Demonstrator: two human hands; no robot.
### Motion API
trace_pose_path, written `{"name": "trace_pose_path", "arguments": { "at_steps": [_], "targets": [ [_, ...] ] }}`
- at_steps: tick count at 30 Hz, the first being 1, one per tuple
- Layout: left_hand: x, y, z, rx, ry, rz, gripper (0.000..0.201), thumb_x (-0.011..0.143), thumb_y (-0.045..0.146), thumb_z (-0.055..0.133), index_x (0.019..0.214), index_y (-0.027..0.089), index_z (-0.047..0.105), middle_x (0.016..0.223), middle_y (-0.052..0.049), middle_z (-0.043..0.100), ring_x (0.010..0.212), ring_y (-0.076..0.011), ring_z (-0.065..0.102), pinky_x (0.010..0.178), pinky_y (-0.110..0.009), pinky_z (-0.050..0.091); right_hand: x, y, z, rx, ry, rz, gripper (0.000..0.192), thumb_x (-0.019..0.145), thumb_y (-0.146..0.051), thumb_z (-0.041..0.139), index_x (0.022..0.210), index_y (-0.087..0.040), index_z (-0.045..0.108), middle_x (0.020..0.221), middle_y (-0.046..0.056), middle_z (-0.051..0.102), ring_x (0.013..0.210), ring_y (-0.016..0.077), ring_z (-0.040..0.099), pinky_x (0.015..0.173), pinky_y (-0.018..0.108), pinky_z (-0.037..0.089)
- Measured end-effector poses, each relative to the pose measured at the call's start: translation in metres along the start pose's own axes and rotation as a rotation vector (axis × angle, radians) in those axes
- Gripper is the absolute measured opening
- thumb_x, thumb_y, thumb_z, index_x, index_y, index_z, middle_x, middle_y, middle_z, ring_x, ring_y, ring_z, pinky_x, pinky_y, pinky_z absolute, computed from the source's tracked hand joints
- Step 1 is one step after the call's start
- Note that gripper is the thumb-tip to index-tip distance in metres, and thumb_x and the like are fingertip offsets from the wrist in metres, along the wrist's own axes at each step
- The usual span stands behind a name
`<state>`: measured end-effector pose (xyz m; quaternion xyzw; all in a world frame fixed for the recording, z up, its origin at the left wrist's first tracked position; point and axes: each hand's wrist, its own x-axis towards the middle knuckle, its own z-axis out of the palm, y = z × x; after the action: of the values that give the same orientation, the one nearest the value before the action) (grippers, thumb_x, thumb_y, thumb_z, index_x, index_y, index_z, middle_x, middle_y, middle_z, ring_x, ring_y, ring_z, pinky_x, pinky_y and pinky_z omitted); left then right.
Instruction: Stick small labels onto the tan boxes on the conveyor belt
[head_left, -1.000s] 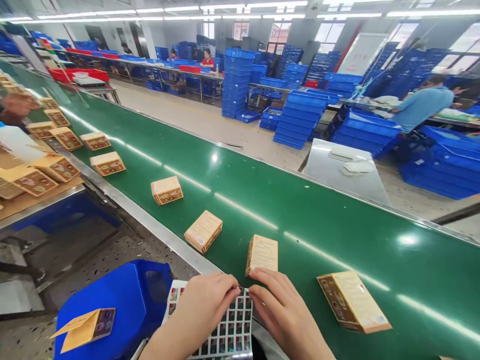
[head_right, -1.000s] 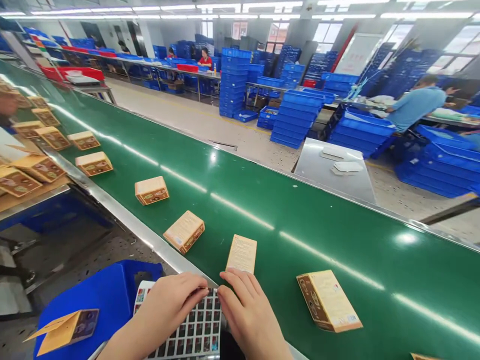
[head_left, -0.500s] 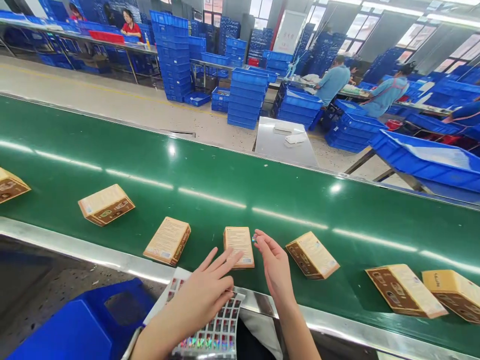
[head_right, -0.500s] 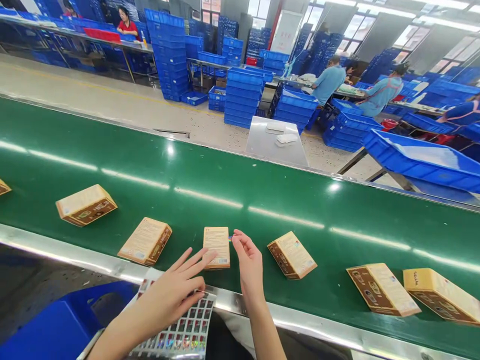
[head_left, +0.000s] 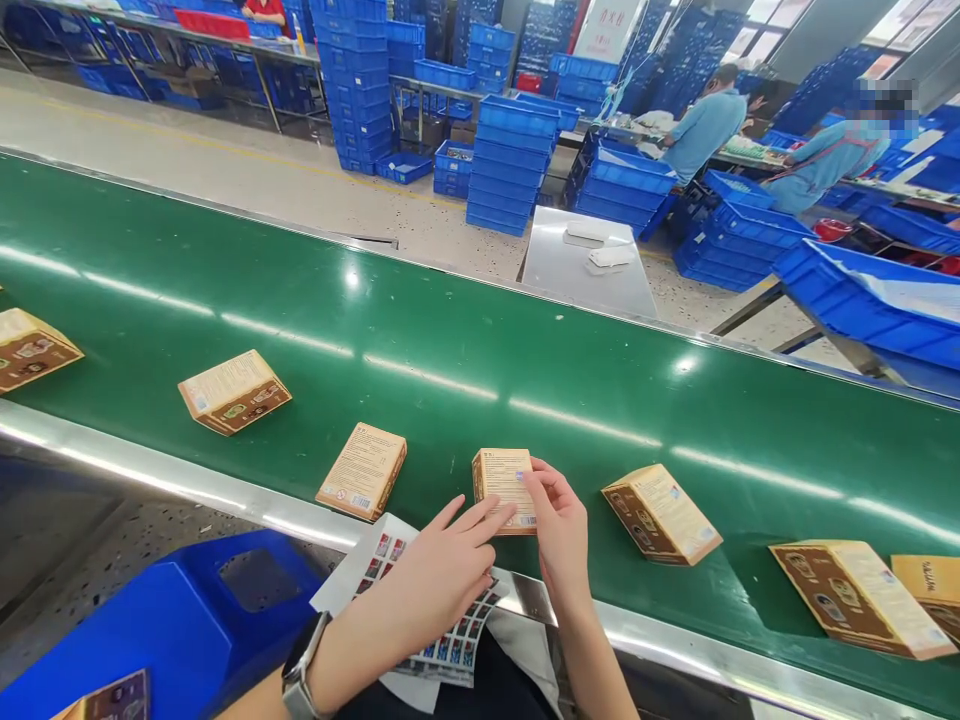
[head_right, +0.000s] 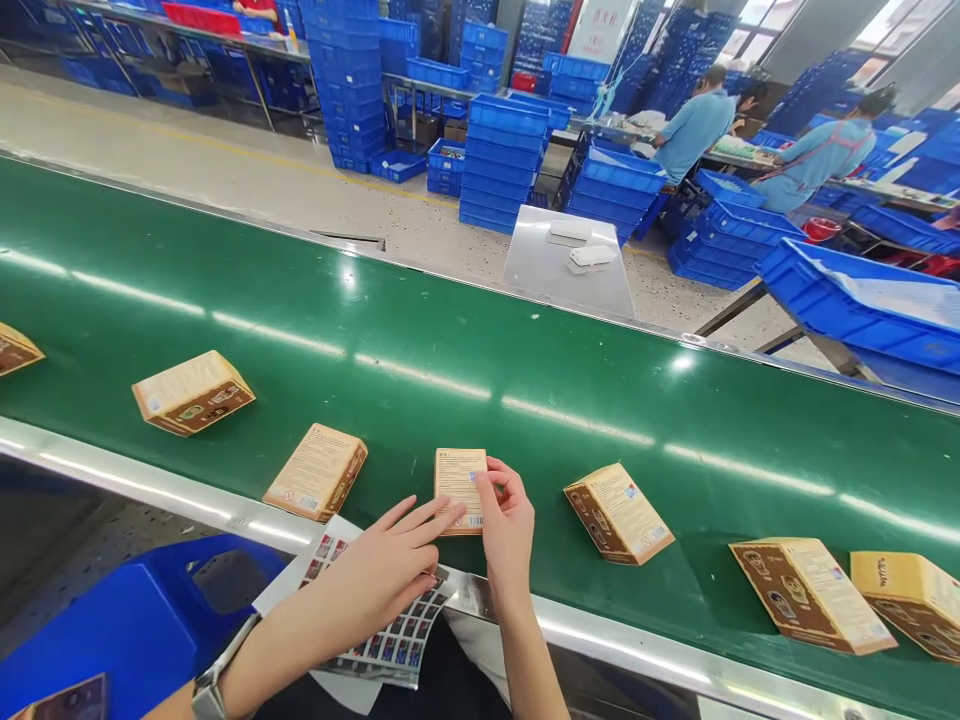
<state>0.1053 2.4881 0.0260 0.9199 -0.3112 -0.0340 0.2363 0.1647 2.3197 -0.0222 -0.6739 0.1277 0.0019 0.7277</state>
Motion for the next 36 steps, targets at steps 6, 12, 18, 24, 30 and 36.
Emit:
{"name": "trace_pose_path", "arguments": {
  "at_steps": [6, 12, 18, 24, 30, 36],
  "targets": [
    [0.007, 0.002, 0.010, -0.004, -0.003, 0.027, 0.015, 0.095, 0.018, 0.054, 0.084, 0.017, 0.066, 0.155, -0.008, 0.045, 0.145, -0.0232, 0.038, 0.117, -0.044, 0.035, 0.001, -0.005, -0.009, -0.400, 0.117, -0.192, 0.032, 0.085, -0.050, 0.065, 0.095, -0.019, 0.060, 0.105, 0.010, 0.068, 0.094, 0.0243, 0.066, 0.086, 0.039, 0.051],
    [0.011, 0.015, -0.006, -0.102, 0.000, 0.029, 0.016, 0.099, 0.024, 0.053, 0.090, 0.019, 0.064, 0.123, -0.007, 0.070, 0.117, -0.0212, 0.064, 0.097, -0.034, 0.049, 0.006, -0.029, -0.032, -0.545, 0.152, -0.261, 0.043, 0.090, -0.049, 0.058, 0.118, -0.017, 0.053, 0.105, 0.012, 0.067, 0.084, 0.0231, 0.067, 0.070, 0.034, 0.053],
    [0.002, 0.027, -0.049, -0.343, 0.029, -0.209, 0.019, 0.101, 0.029, 0.050, 0.097, 0.022, 0.068, 0.083, 0.002, 0.073, 0.073, -0.0122, 0.068, 0.064, -0.021, 0.044, -0.030, -0.084, -0.047, -0.568, -0.637, -0.436, 0.019, 0.091, -0.038, 0.065, 0.102, -0.024, 0.069, 0.093, 0.004, 0.073, 0.087, 0.0197, 0.069, 0.078, 0.029, 0.056],
    [-0.013, 0.027, -0.058, -0.394, -0.012, -0.408, 0.008, 0.093, 0.029, 0.062, 0.098, 0.023, 0.065, 0.081, 0.004, 0.071, 0.071, -0.0145, 0.065, 0.062, -0.022, 0.041, -0.044, -0.084, -0.036, -0.649, -0.636, -0.546, 0.018, 0.092, -0.034, 0.064, 0.108, -0.025, 0.068, 0.094, 0.002, 0.076, 0.080, 0.0182, 0.072, 0.072, 0.027, 0.059],
    [-0.019, 0.024, -0.047, -0.377, -0.002, -0.490, 0.012, 0.097, 0.025, 0.054, 0.093, 0.022, 0.065, 0.079, 0.002, 0.070, 0.071, -0.0156, 0.064, 0.062, -0.024, 0.041, -0.051, -0.079, -0.024, -0.774, -0.635, -0.922, 0.018, 0.096, -0.014, 0.055, 0.105, -0.024, 0.067, 0.105, 0.006, 0.073, 0.103, 0.0234, 0.069, 0.090, 0.039, 0.055],
    [-0.030, 0.011, -0.055, -0.344, -0.004, -0.573, 0.010, 0.095, 0.021, 0.056, 0.090, 0.021, 0.065, 0.085, 0.001, 0.072, 0.078, -0.0175, 0.068, 0.068, -0.026, 0.047, -0.048, -0.054, -0.015, -0.463, -0.459, -0.571, 0.007, 0.093, -0.024, 0.061, 0.089, -0.024, 0.067, 0.116, 0.009, 0.072, 0.113, 0.0265, 0.066, 0.095, 0.044, 0.053]
  ]
}}
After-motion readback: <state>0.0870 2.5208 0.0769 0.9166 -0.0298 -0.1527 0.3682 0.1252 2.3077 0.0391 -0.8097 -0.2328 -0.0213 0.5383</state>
